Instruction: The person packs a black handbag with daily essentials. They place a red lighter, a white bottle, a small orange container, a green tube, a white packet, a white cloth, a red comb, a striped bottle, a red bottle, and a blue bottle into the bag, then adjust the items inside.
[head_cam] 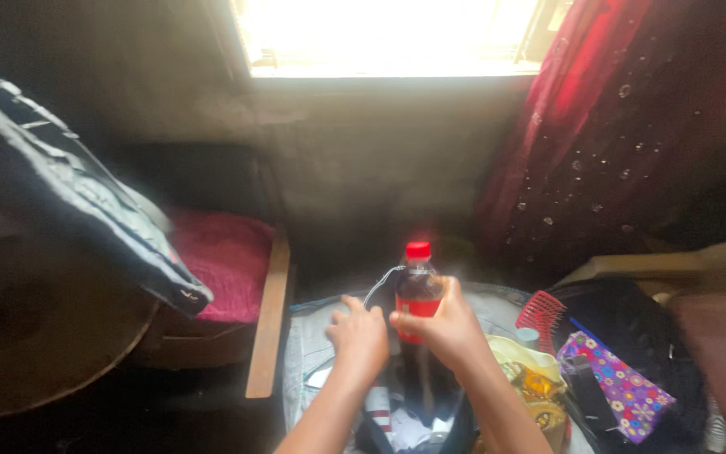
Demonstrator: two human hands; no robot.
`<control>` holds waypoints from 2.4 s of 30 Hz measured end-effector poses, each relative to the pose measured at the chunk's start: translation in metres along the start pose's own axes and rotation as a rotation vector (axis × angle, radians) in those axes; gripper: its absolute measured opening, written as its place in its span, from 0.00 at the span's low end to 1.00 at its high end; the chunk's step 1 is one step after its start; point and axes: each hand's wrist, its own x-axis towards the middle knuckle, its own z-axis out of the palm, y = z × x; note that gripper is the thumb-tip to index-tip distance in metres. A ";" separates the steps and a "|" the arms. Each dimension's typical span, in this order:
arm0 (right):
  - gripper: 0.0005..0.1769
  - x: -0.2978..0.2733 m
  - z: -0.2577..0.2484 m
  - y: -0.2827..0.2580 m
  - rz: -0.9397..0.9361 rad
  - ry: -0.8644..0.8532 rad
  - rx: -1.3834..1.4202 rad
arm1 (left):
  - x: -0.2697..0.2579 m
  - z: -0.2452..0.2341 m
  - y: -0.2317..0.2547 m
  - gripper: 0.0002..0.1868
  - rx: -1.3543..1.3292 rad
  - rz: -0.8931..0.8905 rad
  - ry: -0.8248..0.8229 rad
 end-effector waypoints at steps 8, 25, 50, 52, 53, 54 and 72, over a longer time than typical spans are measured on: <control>0.53 -0.003 0.031 0.040 0.312 -0.125 -0.430 | 0.018 0.057 -0.026 0.23 -0.203 0.032 0.198; 0.47 0.053 0.121 0.211 0.331 -0.199 -0.399 | 0.015 0.020 0.014 0.14 -0.159 0.087 0.105; 0.16 0.047 0.072 0.264 0.260 -0.312 -0.664 | 0.078 0.189 0.022 0.31 -0.404 -0.043 -0.356; 0.16 0.038 0.073 0.242 0.196 -0.309 -0.645 | 0.079 0.193 0.014 0.31 -0.406 -0.053 -0.322; 0.15 0.036 0.071 0.226 0.226 -0.241 -0.623 | 0.082 0.195 0.013 0.31 -0.424 -0.074 -0.304; 0.15 0.034 0.068 0.208 0.257 -0.174 -0.602 | 0.084 0.197 0.012 0.31 -0.439 -0.118 -0.295; 0.18 -0.020 0.017 0.053 -0.340 0.541 -0.853 | -0.017 0.012 0.002 0.09 -0.208 0.165 0.861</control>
